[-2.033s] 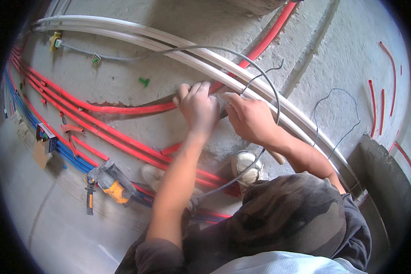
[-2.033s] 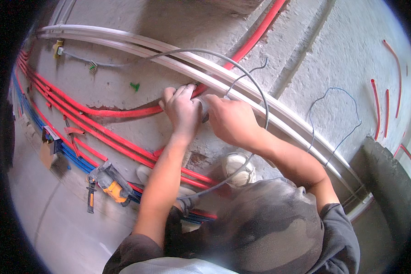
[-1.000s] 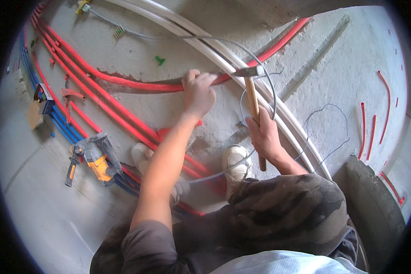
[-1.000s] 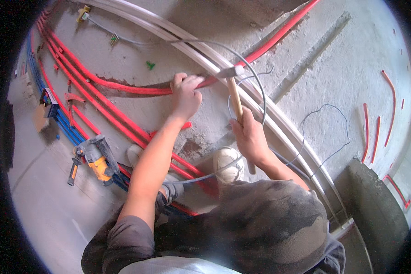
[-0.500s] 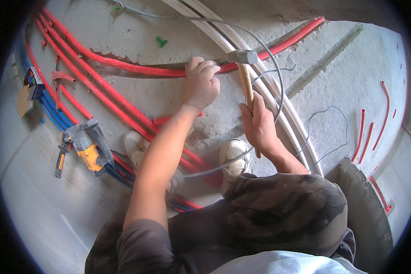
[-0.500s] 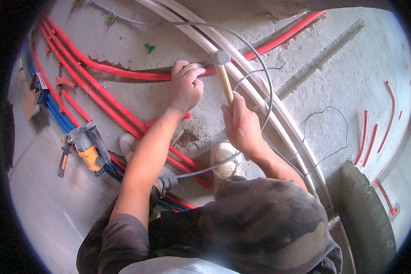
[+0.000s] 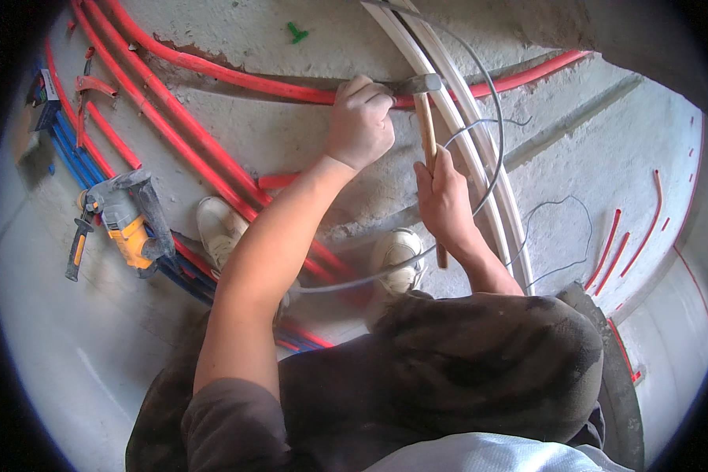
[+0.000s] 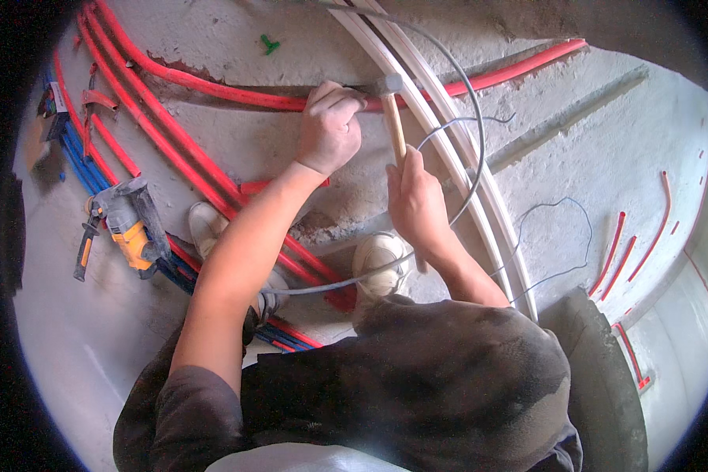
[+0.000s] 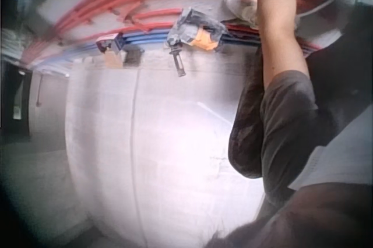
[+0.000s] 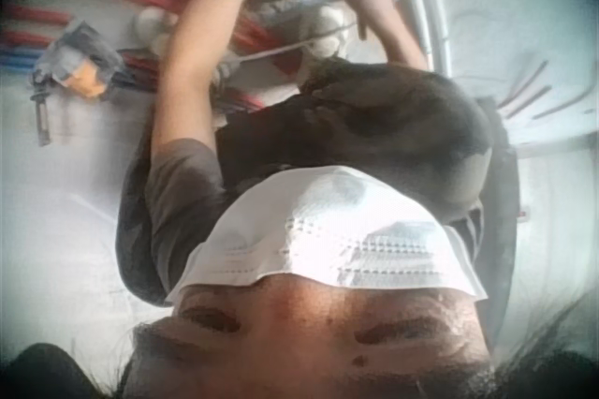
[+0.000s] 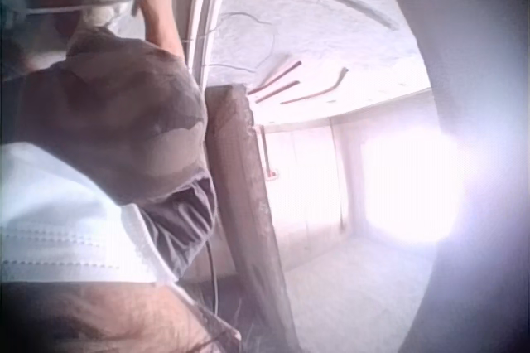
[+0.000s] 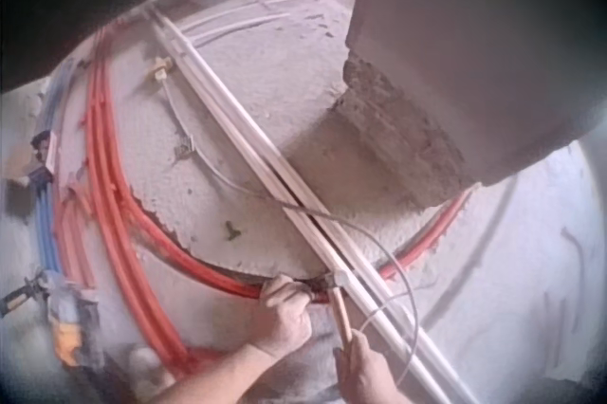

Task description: The person uses a rotary hammer to cut grooves in a concrete wall, then places red and blue conduits into the grooves and secures them with a hammer and nails. The person also uses a hammer to adjust the conduits and ensure they are properly aligned.

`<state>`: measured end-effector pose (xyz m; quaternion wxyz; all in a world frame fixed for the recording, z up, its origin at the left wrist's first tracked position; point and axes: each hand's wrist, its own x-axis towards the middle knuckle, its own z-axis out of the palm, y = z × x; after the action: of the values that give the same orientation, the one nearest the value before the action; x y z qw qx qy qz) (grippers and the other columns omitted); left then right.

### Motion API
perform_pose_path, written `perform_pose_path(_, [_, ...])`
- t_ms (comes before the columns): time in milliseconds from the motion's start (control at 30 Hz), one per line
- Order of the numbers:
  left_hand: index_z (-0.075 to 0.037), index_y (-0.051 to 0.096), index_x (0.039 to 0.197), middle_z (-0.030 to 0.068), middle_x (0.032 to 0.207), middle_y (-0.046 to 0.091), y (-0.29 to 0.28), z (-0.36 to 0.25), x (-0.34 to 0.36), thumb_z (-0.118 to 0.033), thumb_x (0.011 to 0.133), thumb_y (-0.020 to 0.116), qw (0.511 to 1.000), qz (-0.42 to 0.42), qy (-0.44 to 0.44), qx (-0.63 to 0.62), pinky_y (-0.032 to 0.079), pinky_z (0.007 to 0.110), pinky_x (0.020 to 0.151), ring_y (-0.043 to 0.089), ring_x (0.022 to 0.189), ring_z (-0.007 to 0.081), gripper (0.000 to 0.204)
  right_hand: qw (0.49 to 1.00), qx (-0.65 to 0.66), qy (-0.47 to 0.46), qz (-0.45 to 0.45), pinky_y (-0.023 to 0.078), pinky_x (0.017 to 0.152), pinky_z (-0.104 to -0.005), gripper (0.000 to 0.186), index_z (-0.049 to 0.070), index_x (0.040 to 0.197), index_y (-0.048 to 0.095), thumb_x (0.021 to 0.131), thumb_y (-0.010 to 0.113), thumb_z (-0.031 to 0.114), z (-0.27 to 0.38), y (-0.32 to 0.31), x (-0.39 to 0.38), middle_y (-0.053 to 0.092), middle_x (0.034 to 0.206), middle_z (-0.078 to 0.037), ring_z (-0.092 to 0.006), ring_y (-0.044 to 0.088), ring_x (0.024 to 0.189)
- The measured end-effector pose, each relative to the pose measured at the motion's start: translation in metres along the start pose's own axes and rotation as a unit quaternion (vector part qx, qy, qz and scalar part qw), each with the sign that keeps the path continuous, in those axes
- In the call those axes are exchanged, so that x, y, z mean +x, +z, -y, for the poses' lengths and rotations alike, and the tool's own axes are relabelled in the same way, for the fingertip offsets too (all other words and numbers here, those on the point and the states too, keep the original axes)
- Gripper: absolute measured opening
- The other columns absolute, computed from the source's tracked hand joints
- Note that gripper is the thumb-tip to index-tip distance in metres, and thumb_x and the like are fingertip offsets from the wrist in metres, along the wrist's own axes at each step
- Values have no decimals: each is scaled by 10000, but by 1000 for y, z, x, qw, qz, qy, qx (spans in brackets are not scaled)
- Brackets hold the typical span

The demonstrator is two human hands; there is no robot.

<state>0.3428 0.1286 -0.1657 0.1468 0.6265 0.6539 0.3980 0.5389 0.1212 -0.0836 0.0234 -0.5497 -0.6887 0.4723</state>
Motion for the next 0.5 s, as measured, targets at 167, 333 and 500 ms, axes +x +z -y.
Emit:
perform_pose_path(167, [-28, 718, 842, 112, 942, 733, 5, 3, -5, 52, 738, 633, 1000, -11, 5, -20, 533, 451, 865, 666, 946, 318, 157, 996, 35, -37, -69, 525, 611, -475, 375, 10, 1388, 507, 1041, 621, 91, 25, -19, -18, 650, 780, -231, -379, 697, 669])
perform_pose_path(333, [-41, 702, 817, 83, 929, 717, 4, 3, -1, 14, 732, 656, 1000, 3, 4, 9, 513, 451, 848, 653, 947, 294, 111, 999, -26, 26, -3, 530, 637, -538, 302, 13, 1316, 523, 1047, 611, 118, 2, 0, -2, 673, 821, -281, -513, 693, 766])
perform_pose_path(500, [-41, 691, 871, 101, 939, 716, 4, 1, -5, 54, 754, 623, 1000, -4, 6, -17, 527, 473, 854, 654, 923, 345, 166, 997, 40, -4, -68, 508, 615, -555, 264, 4, 1260, 506, 1050, 601, 132, 19, -8, -18, 663, 806, -307, -524, 675, 745])
